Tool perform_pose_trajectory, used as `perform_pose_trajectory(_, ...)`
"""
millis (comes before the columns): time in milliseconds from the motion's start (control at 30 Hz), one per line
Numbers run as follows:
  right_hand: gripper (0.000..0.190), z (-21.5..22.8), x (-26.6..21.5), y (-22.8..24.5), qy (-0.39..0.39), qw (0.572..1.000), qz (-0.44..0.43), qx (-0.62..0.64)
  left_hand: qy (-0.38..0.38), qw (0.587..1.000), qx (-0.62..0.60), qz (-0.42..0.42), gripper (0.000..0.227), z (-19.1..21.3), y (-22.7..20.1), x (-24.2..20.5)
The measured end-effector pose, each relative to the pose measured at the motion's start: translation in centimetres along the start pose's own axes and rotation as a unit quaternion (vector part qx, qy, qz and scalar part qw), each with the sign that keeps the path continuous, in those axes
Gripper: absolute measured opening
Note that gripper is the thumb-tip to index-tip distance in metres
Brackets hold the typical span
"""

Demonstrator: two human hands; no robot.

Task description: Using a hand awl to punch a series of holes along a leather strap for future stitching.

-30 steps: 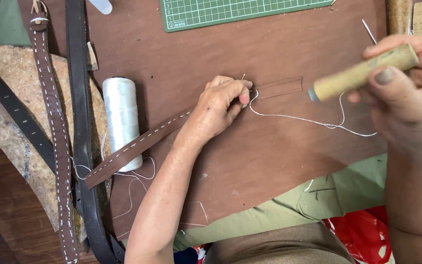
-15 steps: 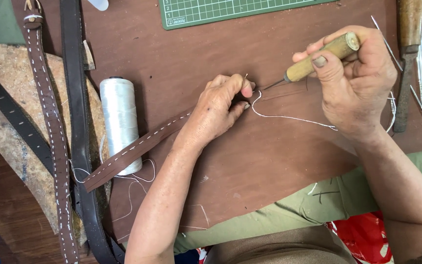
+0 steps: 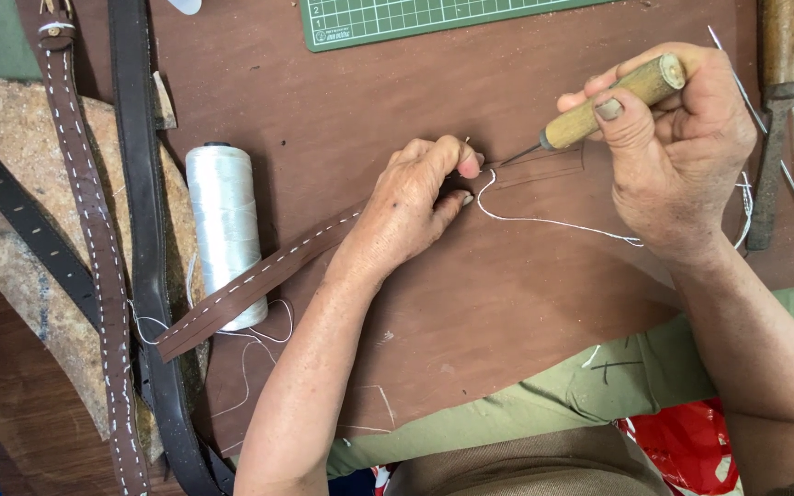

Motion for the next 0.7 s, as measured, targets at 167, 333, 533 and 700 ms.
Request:
perform_pose_trajectory(167, 0.019, 0.09, -0.03, -0.29, -0.006, 1.0, -0.009, 0.006, -0.004, 1.0, 0.0, -0.004, 0.035, 0.0, -0.02, 0.05)
perform_pose_trajectory(333, 0.019, -0.02, 0.01, -0.35, -0.003, 1.0, -0.007, 0.003, 0.002, 1.0, -0.001, 0.003, 0.036, -0.02, 0.0, 0.07)
perform_pose_trajectory(533, 0.018, -0.14, -0.03, -0.49, 0.0, 1.0, -0.013, 0.009, 0.004, 1.0, -0.002, 0.004, 0.035, -0.07, 0.05, 0.05)
perform_pose_trajectory(700, 0.017, -0.19, -0.14, -0.57, 0.0, 1.0, -0.012, -0.001, 0.01, 1.0, -0.001, 0.014, 0.034, -0.01, -0.04, 0.11)
Point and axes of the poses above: each hand's wrist, its own x-axis towards the middle knuckle, its own z-axis out of the back of the hand, y = z × x, the point moved 9 cm from there along x, towards the middle knuckle, and after that the axes turned 3 degrees about z, right-handed, at the moved point
